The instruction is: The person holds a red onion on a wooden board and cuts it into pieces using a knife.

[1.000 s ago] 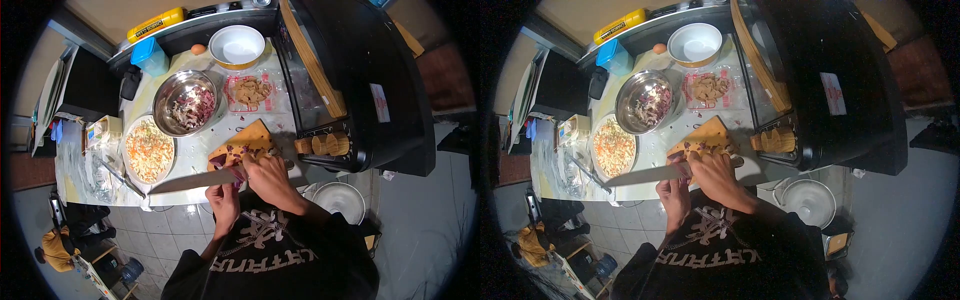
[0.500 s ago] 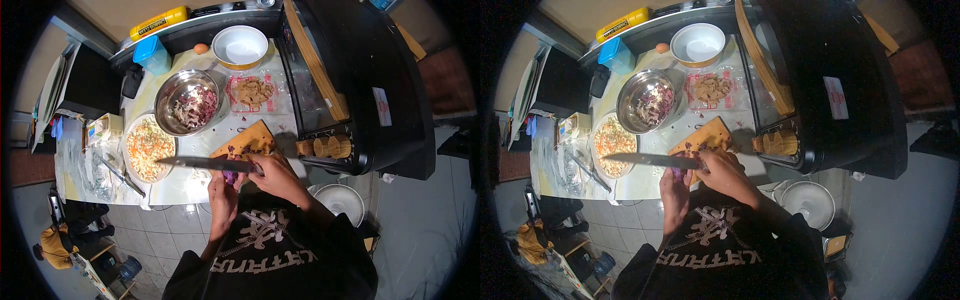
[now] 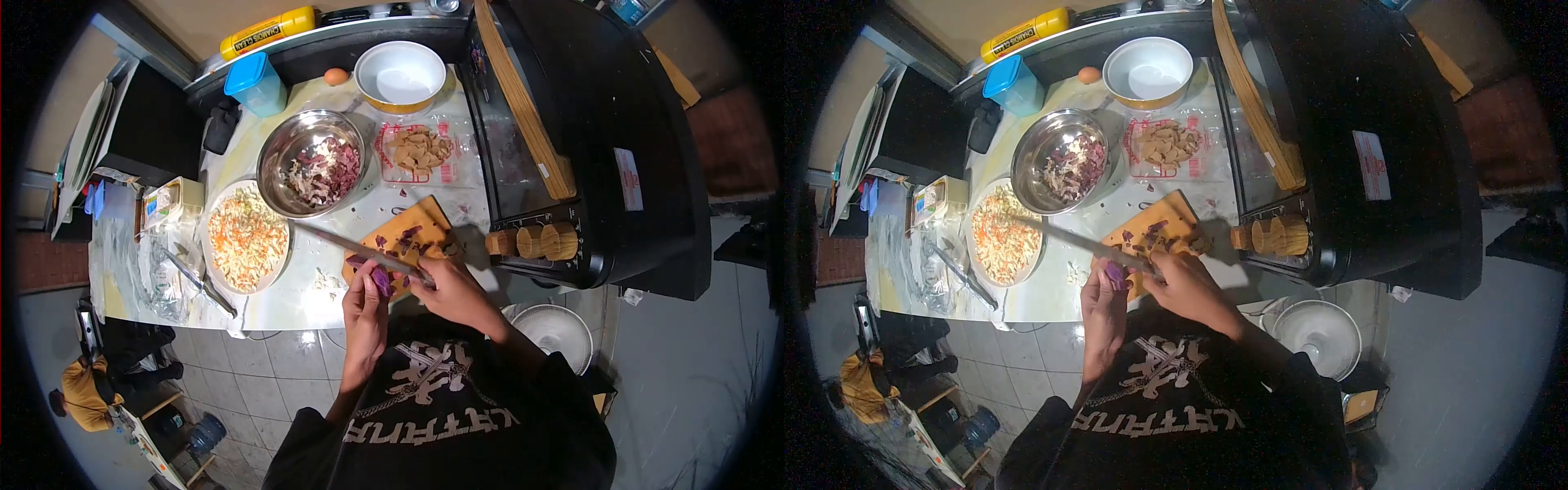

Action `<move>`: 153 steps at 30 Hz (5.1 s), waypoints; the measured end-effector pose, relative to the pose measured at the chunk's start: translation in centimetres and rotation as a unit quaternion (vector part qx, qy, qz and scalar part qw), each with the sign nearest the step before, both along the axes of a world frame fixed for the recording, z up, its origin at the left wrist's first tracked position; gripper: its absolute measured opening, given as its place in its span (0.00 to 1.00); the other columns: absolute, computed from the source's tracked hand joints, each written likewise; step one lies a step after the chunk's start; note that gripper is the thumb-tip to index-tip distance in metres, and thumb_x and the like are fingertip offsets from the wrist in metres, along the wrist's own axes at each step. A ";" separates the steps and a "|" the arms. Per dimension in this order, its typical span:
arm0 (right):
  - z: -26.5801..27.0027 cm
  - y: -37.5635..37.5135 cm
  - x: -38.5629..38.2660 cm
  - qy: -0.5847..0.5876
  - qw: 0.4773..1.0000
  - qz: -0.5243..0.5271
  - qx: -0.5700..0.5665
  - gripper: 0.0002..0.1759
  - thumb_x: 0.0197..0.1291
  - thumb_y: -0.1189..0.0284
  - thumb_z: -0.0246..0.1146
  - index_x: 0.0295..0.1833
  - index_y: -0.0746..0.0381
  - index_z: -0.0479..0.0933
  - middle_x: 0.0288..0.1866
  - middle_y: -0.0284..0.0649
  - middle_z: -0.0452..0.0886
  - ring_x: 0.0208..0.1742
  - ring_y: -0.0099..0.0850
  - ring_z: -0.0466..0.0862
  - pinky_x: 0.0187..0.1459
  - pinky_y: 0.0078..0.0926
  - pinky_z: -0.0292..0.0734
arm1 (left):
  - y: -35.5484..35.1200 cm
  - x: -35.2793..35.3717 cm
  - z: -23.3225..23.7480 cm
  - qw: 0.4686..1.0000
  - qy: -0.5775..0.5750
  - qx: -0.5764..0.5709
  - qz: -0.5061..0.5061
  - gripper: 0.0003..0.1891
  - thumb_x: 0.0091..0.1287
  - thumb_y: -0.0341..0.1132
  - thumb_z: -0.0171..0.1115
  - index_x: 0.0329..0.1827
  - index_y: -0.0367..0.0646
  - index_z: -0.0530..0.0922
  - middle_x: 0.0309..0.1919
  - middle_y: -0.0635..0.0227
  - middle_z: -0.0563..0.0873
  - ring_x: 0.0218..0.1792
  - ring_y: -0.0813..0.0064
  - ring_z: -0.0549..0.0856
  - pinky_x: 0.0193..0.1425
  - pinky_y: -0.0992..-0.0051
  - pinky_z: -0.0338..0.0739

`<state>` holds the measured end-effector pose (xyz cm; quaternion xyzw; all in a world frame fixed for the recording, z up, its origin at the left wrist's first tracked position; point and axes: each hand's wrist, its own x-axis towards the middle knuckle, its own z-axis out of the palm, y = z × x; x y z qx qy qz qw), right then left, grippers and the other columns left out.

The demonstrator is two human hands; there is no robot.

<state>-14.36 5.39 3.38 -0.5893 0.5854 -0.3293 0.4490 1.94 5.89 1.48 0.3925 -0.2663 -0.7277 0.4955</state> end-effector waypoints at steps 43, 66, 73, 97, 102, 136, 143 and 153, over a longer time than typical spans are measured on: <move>1.3 0.4 1.8 0.182 0.956 0.068 -0.218 0.10 0.47 0.79 0.63 0.31 0.66 0.67 0.21 0.47 0.74 0.26 0.46 0.78 0.28 0.42 0.71 | 0.5 -0.1 1.6 0.994 -0.026 0.099 0.044 0.18 0.62 0.22 0.63 0.56 0.30 0.74 0.37 0.70 0.82 0.33 0.84 0.80 0.42 0.84 0.76; 2.3 0.2 1.1 0.196 0.958 0.134 -0.163 0.08 0.55 0.77 0.59 0.36 0.70 0.69 0.24 0.49 0.79 0.28 0.44 0.84 0.29 0.36 0.76 | 0.5 -0.1 1.5 0.995 -0.003 0.091 0.030 0.20 0.64 0.23 0.60 0.58 0.25 0.69 0.44 0.62 0.81 0.40 0.79 0.82 0.49 0.80 0.78; 2.7 0.0 1.0 0.201 0.956 0.144 -0.156 0.07 0.53 0.78 0.58 0.35 0.70 0.69 0.23 0.49 0.79 0.27 0.44 0.84 0.28 0.36 0.76 | 0.8 0.1 1.4 0.997 -0.015 0.070 0.021 0.21 0.64 0.25 0.61 0.56 0.23 0.69 0.42 0.60 0.82 0.38 0.80 0.82 0.47 0.81 0.77; 2.5 -0.3 0.4 0.198 0.967 0.102 -0.123 0.07 0.56 0.77 0.59 0.36 0.69 0.70 0.23 0.52 0.79 0.29 0.49 0.83 0.32 0.42 0.75 | 2.1 0.4 -0.1 0.991 -0.127 -0.026 0.018 0.15 0.65 0.21 0.57 0.55 0.29 0.73 0.49 0.61 0.81 0.48 0.77 0.80 0.54 0.79 0.73; 2.5 0.0 0.1 0.167 0.978 0.056 -0.110 0.09 0.52 0.76 0.62 0.36 0.67 0.70 0.24 0.52 0.79 0.31 0.51 0.82 0.33 0.44 0.74 | 1.4 0.5 0.3 0.999 -0.022 -0.018 0.036 0.16 0.66 0.22 0.57 0.57 0.32 0.71 0.49 0.60 0.80 0.47 0.74 0.80 0.53 0.76 0.74; 1.6 -0.5 -1.1 -0.004 0.998 -0.067 -0.001 0.21 0.71 0.60 0.49 0.40 0.65 0.80 0.30 0.45 0.83 0.31 0.43 0.83 0.36 0.35 0.75 | -0.6 0.1 1.9 0.986 0.104 0.125 -0.033 0.20 0.72 0.34 0.54 0.65 0.45 0.64 0.46 0.66 0.76 0.43 0.75 0.77 0.44 0.78 0.73; 1.0 -0.4 -0.3 -0.046 0.993 -0.098 -0.047 0.18 0.67 0.63 0.57 0.33 0.68 0.80 0.19 0.47 0.74 0.18 0.32 0.70 0.25 0.30 0.64 | 0.0 0.1 1.0 0.998 0.019 0.028 -0.050 0.29 0.66 0.36 0.62 0.67 0.42 0.60 0.46 0.67 0.78 0.44 0.76 0.77 0.47 0.75 0.73; -0.7 -0.6 -1.3 0.009 0.994 -0.112 0.016 0.27 0.71 0.61 0.50 0.24 0.71 0.69 0.14 0.48 0.67 0.16 0.34 0.69 0.23 0.35 0.62 | -0.2 0.6 1.1 0.992 -0.078 -0.048 -0.092 0.25 0.64 0.24 0.62 0.64 0.39 0.66 0.44 0.71 0.77 0.46 0.81 0.77 0.55 0.80 0.71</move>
